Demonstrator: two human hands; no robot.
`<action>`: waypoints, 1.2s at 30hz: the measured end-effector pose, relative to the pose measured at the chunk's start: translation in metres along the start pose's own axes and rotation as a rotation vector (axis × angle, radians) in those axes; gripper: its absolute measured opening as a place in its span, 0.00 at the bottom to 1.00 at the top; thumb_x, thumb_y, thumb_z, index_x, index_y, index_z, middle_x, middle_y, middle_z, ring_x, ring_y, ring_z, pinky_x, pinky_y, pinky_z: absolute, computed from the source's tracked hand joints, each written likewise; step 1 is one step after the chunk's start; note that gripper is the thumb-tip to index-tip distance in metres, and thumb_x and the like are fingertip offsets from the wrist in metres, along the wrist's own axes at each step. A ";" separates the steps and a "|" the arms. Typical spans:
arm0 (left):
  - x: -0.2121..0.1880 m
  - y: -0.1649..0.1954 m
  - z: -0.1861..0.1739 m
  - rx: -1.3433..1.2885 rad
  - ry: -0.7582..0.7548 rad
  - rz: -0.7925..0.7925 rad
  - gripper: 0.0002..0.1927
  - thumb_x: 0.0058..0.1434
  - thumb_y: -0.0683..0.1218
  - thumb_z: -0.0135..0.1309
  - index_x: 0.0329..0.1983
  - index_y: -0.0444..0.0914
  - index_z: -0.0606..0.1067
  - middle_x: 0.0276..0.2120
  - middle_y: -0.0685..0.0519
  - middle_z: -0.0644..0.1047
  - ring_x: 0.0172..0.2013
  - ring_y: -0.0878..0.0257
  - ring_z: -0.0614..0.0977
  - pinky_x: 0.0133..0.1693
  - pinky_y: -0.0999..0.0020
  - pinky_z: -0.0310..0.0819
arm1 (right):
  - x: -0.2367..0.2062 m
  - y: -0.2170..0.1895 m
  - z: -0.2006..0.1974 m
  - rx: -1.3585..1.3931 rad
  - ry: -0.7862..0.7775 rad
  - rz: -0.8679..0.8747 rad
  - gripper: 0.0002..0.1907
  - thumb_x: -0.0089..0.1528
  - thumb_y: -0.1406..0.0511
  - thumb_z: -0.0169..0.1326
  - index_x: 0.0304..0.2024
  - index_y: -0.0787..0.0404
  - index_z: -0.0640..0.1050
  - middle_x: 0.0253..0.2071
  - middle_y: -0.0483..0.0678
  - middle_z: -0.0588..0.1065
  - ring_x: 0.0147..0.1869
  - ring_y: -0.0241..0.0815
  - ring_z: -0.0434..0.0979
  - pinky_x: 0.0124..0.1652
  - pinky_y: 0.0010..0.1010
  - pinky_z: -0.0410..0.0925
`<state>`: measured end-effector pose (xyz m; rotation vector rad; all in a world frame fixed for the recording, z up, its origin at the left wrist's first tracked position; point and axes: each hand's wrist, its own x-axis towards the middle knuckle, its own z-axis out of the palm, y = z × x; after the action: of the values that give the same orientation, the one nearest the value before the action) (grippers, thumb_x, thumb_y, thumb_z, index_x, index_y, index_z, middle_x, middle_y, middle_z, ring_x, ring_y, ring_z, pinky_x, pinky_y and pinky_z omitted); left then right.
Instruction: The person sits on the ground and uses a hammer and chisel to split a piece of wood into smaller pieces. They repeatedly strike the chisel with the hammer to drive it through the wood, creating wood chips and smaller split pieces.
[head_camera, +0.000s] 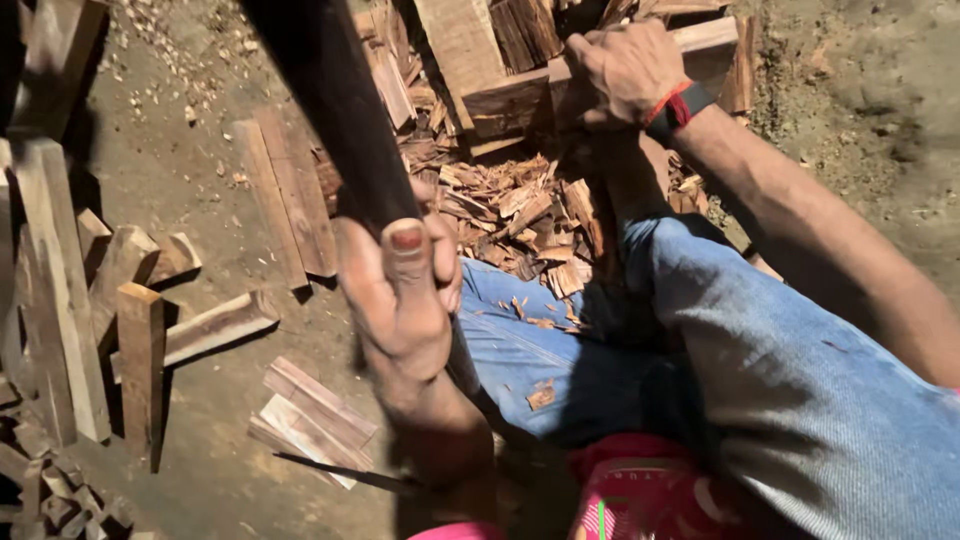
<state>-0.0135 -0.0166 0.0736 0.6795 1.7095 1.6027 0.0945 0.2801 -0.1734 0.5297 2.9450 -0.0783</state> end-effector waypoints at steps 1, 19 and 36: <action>0.001 -0.006 0.003 0.015 -0.013 -0.035 0.25 0.74 0.62 0.42 0.55 0.36 0.63 0.26 0.61 0.68 0.21 0.74 0.67 0.20 0.79 0.60 | 0.001 0.000 0.001 0.002 -0.049 0.014 0.47 0.43 0.37 0.69 0.55 0.55 0.73 0.27 0.45 0.75 0.25 0.44 0.76 0.26 0.36 0.66; 0.006 -0.037 0.010 -0.029 -0.056 -0.148 0.18 0.75 0.57 0.42 0.50 0.37 0.63 0.24 0.60 0.68 0.18 0.73 0.67 0.16 0.77 0.61 | -0.001 -0.004 -0.007 0.035 -0.043 0.009 0.51 0.43 0.39 0.70 0.62 0.57 0.72 0.32 0.45 0.76 0.25 0.43 0.74 0.24 0.33 0.67; 0.008 -0.065 0.019 -0.030 -0.055 -0.358 0.14 0.77 0.53 0.39 0.48 0.37 0.62 0.21 0.61 0.65 0.15 0.73 0.65 0.14 0.77 0.59 | -0.003 -0.007 -0.013 0.061 0.020 -0.009 0.45 0.43 0.42 0.70 0.55 0.58 0.73 0.37 0.45 0.78 0.35 0.47 0.79 0.28 0.38 0.68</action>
<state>0.0013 -0.0046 0.0083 0.3721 1.6541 1.3435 0.0929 0.2733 -0.1596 0.5282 2.9726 -0.1649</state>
